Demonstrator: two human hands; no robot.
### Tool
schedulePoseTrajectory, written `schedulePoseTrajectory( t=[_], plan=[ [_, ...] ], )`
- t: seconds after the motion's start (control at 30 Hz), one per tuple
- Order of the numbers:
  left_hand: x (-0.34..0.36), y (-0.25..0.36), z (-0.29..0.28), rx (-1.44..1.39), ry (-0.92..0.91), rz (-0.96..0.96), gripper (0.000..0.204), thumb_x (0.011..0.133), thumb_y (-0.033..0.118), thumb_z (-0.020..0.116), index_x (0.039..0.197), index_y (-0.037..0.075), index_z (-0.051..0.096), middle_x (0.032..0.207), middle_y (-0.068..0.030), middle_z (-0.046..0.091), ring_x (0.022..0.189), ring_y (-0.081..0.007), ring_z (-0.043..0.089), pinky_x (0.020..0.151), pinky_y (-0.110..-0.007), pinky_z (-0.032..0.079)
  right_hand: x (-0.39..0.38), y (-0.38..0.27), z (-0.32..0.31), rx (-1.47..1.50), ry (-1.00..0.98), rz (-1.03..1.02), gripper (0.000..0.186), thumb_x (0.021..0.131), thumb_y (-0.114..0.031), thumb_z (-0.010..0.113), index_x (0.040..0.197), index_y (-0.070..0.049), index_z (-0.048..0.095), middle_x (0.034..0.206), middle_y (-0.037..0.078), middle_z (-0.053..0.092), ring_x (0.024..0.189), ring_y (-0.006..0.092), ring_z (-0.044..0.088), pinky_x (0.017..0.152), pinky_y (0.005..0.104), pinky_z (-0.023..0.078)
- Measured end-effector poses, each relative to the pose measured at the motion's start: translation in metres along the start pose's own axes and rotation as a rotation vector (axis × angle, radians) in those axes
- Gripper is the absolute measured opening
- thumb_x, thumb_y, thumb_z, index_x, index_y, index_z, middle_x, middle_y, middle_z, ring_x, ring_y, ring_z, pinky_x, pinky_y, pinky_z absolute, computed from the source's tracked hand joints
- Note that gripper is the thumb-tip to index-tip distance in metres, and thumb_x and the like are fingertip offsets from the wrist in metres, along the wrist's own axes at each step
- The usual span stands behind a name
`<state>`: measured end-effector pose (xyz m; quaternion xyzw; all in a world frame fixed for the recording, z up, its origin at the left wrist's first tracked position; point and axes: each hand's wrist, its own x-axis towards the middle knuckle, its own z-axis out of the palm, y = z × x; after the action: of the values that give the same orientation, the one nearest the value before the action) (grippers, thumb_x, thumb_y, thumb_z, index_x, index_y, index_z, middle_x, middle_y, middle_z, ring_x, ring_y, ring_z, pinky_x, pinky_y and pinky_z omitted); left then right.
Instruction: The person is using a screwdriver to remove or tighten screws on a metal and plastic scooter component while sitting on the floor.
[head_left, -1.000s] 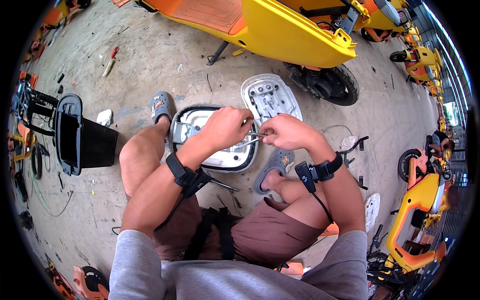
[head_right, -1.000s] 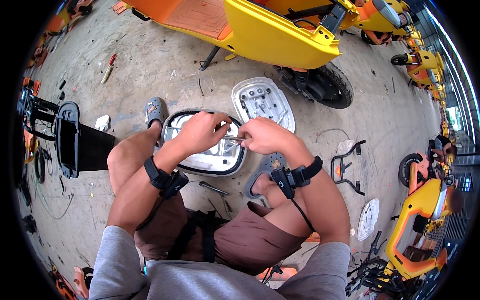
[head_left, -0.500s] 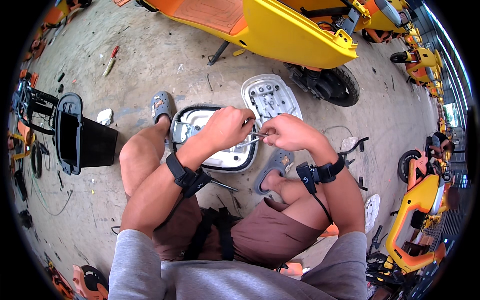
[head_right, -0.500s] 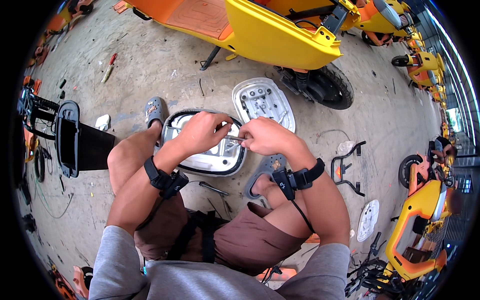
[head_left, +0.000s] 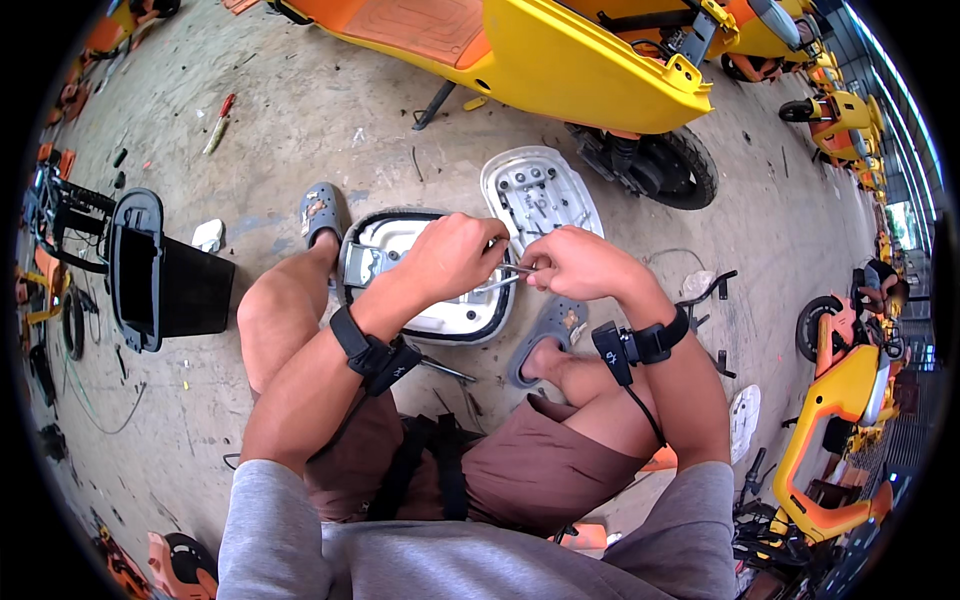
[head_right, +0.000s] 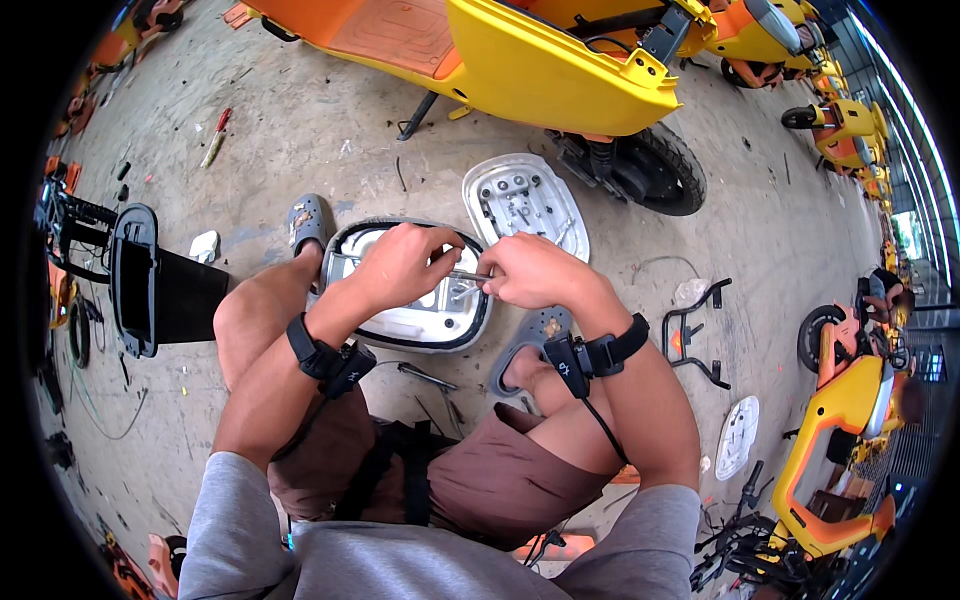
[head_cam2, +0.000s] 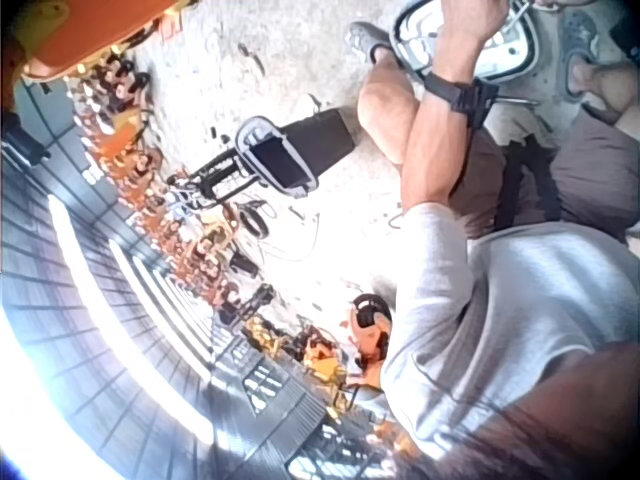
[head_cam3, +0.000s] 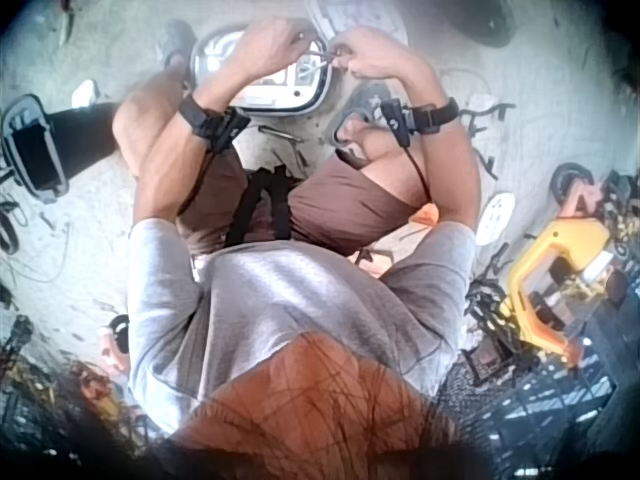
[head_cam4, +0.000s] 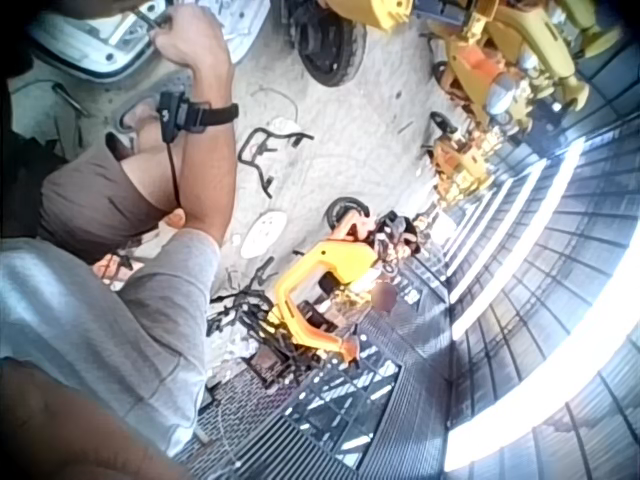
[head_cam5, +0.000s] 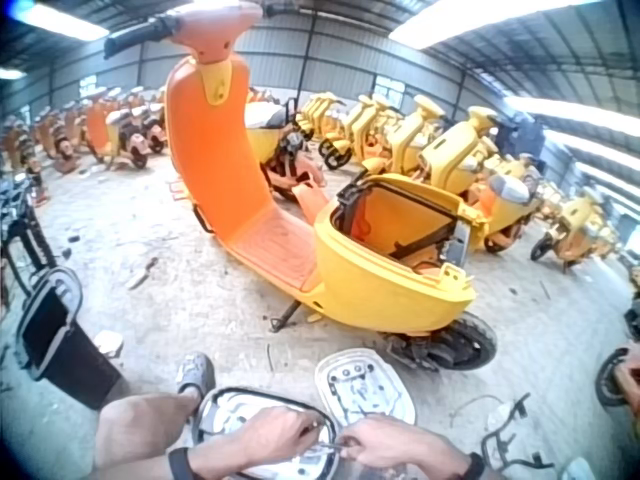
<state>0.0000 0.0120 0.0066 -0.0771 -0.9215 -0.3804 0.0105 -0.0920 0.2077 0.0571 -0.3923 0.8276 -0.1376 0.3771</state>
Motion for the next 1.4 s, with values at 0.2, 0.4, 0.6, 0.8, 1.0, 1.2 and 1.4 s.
schedulePoseTrajectory(
  t=[0.2,0.4,0.6,0.8,1.0,1.2,1.4],
  plan=[
    [0.0001,0.0012,0.0000,-0.006,-0.004,0.005,0.021,0.091,0.019,0.066,0.101,0.004,0.075,0.079,-0.0186,0.073,0.073,-0.0388,0.070,0.068,-0.046,0.056,0.0002,0.0040,0.0021,-0.001,0.006,-0.021,0.024,0.082,-0.014,0.072,0.101,-0.001,0.076,0.080,0.019,0.070,0.079,0.0327,0.068,0.073,0.0416,0.051],
    [-0.0006,0.0015,-0.0006,-0.007,-0.008,0.004,0.021,0.092,0.020,0.065,0.101,0.004,0.075,0.079,-0.0188,0.073,0.074,-0.0392,0.070,0.069,-0.046,0.056,0.0001,0.0024,0.0009,0.003,-0.001,-0.012,0.023,0.082,-0.014,0.072,0.100,0.000,0.076,0.079,0.019,0.070,0.077,0.0329,0.068,0.072,0.0418,0.051],
    [-0.0011,0.0065,-0.0033,-0.048,-0.007,-0.015,0.019,0.090,0.016,0.063,0.096,0.002,0.075,0.080,-0.0247,0.070,0.077,-0.0441,0.068,0.074,-0.052,0.055,-0.0011,0.0013,-0.0001,0.010,-0.004,-0.011,0.022,0.083,-0.015,0.073,0.100,-0.001,0.076,0.077,0.019,0.070,0.073,0.0323,0.067,0.069,0.0421,0.049],
    [-0.0006,0.0023,-0.0018,-0.019,-0.024,-0.023,0.021,0.092,0.019,0.065,0.102,0.004,0.075,0.081,-0.0210,0.072,0.075,-0.0403,0.070,0.071,-0.047,0.056,-0.0010,0.0028,0.0009,0.029,0.023,-0.015,0.020,0.083,-0.014,0.075,0.099,-0.002,0.076,0.074,0.016,0.070,0.071,0.0305,0.067,0.068,0.0414,0.049],
    [0.0001,0.0003,-0.0013,0.004,-0.020,-0.023,0.022,0.092,0.020,0.066,0.104,0.004,0.075,0.081,-0.0181,0.074,0.074,-0.0380,0.070,0.069,-0.044,0.056,-0.0026,-0.0052,-0.0049,0.027,-0.043,0.044,0.024,0.084,-0.014,0.071,0.104,-0.002,0.078,0.083,0.016,0.074,0.083,0.0330,0.070,0.077,0.0424,0.052],
    [0.0005,0.0011,-0.0008,0.006,-0.029,-0.026,0.021,0.092,0.019,0.066,0.104,0.004,0.075,0.080,-0.0178,0.073,0.073,-0.0380,0.070,0.069,-0.044,0.056,-0.0003,0.0025,0.0002,0.045,-0.008,-0.018,0.021,0.085,-0.013,0.073,0.102,-0.001,0.076,0.076,0.015,0.072,0.072,0.0294,0.068,0.069,0.0402,0.050],
    [-0.0001,0.0028,-0.0016,0.004,-0.027,-0.024,0.021,0.092,0.019,0.066,0.103,0.004,0.075,0.081,-0.0179,0.074,0.074,-0.0378,0.070,0.069,-0.044,0.056,-0.0016,-0.0023,-0.0036,0.022,-0.043,0.043,0.025,0.084,-0.013,0.071,0.105,-0.002,0.078,0.083,0.017,0.074,0.084,0.0329,0.070,0.078,0.0416,0.053]
  ],
)
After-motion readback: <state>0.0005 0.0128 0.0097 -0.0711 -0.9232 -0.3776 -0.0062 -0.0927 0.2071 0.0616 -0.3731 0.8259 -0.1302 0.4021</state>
